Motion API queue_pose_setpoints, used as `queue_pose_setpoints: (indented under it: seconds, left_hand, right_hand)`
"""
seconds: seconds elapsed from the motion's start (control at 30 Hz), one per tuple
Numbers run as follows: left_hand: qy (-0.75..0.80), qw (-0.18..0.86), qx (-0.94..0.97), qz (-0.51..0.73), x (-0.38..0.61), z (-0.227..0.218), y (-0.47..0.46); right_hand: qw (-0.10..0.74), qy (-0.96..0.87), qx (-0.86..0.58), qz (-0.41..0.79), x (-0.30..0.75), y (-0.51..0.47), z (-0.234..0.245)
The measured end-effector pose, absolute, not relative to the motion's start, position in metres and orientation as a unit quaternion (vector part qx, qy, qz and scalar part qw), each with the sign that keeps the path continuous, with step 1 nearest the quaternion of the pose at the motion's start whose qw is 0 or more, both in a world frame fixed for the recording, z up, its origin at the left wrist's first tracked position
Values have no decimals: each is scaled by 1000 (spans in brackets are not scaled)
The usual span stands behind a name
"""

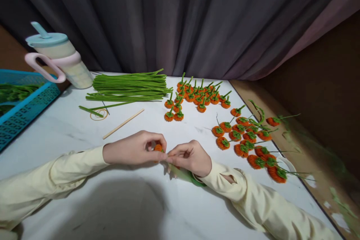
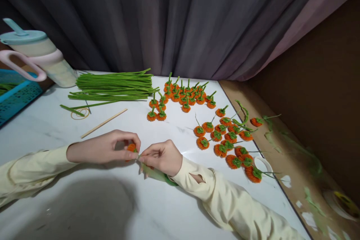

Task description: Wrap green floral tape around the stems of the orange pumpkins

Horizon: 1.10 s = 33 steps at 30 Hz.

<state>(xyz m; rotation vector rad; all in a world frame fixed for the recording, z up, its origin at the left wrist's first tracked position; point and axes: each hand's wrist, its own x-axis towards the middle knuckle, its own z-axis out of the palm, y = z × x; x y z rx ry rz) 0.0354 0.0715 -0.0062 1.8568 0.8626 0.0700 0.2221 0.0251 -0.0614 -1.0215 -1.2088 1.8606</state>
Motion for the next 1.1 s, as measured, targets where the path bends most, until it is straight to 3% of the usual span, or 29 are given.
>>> queue_pose_setpoints:
  seconds: [0.1,0.17,0.5,0.63,0.8,0.93,1.0,1.1]
  left_hand:
    - [339,425,838,59,35,-9,67]
    - [338,415,843,58,35,-12,65]
    - [396,579,713,-21,38,-9,70]
    - [382,686,618,-29,38,-12,72]
    - [377,762,525,-35,36,-20,74]
    - [387,805,447,-44,36,-24,74]
    - [382,817,429,-40,36,-24,74]
    - [385,822,420,-18,36,-25,73]
  right_hand:
    - [344,-441,-377,738,222,26,-60]
    - [345,-442,-379,736,221,27,-59]
    - [342,-500,-374,702,221,23,-61]
    - [369,-667,-377,527,222,20,-60]
    - [395,-858,-276,177,222,15,-62]
    - [365,-908,-185,-89,224,11,-61]
    - [355,-910,-179,-122,225,11,-61]
    - [384,-894,-223,-52,224,13,-62]
